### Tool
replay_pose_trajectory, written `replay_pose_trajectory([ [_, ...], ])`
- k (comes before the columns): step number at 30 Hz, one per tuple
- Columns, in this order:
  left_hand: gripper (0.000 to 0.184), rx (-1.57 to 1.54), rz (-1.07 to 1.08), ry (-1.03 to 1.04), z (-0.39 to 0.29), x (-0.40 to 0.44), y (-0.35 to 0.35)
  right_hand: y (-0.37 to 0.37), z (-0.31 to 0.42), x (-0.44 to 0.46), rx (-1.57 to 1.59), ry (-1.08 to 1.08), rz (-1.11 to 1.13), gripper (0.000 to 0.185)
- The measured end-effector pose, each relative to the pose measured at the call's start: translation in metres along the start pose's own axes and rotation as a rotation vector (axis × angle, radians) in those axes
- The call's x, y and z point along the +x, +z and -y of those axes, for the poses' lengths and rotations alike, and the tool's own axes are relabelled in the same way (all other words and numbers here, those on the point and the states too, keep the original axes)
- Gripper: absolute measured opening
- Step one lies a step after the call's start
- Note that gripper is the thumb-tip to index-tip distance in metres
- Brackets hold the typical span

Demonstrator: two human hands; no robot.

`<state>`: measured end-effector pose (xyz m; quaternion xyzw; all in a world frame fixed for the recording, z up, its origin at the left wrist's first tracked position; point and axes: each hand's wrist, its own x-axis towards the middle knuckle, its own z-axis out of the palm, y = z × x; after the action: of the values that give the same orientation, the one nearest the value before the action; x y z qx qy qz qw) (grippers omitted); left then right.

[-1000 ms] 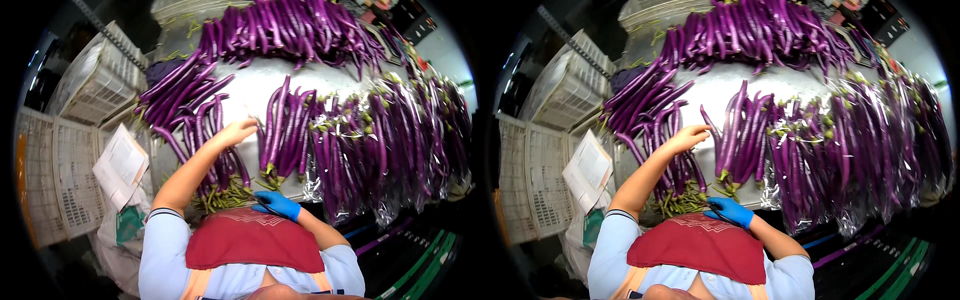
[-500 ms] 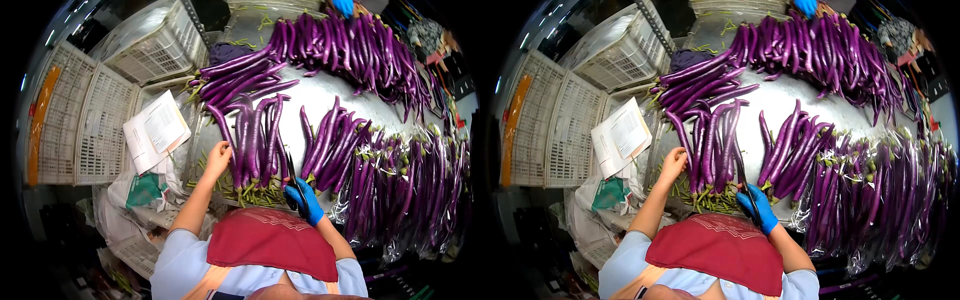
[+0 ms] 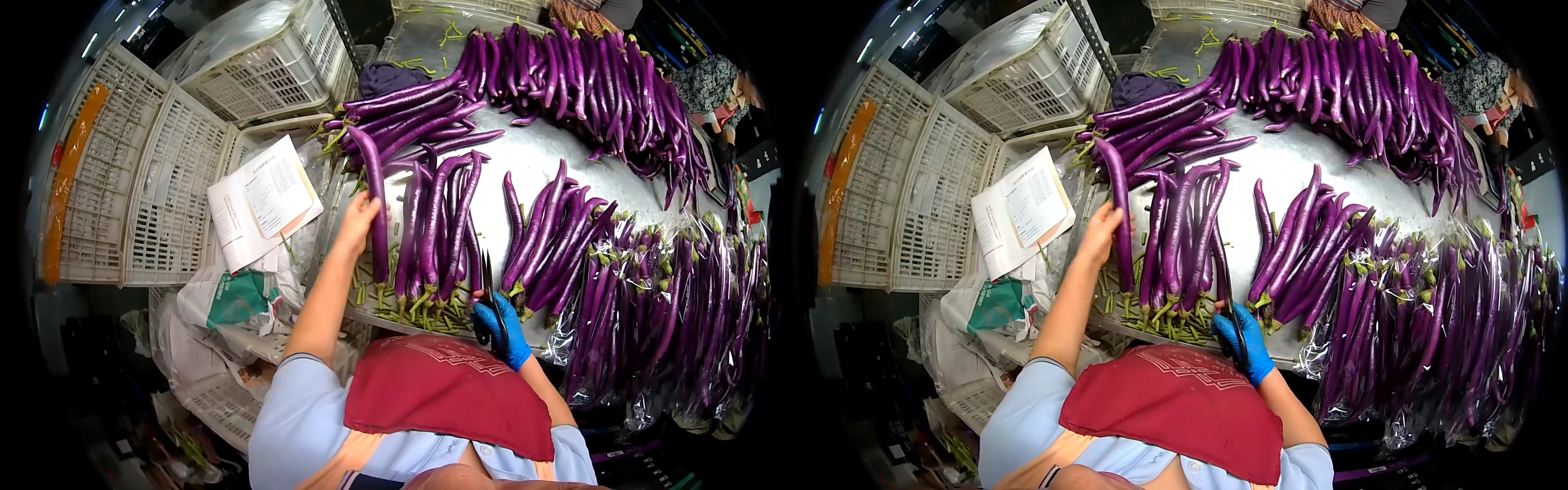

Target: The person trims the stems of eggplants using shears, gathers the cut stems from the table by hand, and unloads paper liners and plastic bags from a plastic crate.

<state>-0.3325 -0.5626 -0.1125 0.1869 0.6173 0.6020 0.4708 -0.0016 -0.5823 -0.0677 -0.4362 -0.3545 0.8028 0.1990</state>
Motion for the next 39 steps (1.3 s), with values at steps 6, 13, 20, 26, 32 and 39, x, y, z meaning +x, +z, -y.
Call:
replay_pose_trajectory([
  [6, 0.03, -0.337, 0.254, 0.0, -0.049, 0.004, -0.011, 0.005, 0.016, -0.005, -0.1, 0.051, 0.15, 0.029],
  [13, 0.045, -0.556, 0.358, -0.114, -0.09, -0.007, 0.005, 0.002, 0.008, 0.009, -0.529, -0.119, 0.404, 0.052],
  [20, 0.053, -0.672, 0.548, -0.238, -0.074, -0.006, 0.029, 0.031, 0.046, 0.005, -1.079, -0.337, 0.524, 0.057],
  [26, 0.052, -0.693, 0.584, -0.235, -0.054, -0.013, 0.051, 0.05, 0.045, 0.014, -1.091, -0.299, 0.601, 0.058],
  [32, 0.043, -0.342, 0.4, -0.115, -0.053, -0.025, 0.086, 0.022, 0.021, 0.007, -1.094, -0.276, 0.397, 0.032],
  [39, 0.03, 0.0, 0.542, -0.049, -0.04, -0.029, 0.175, -0.009, -0.003, -0.013, -0.998, -0.177, 0.326, 0.044],
])
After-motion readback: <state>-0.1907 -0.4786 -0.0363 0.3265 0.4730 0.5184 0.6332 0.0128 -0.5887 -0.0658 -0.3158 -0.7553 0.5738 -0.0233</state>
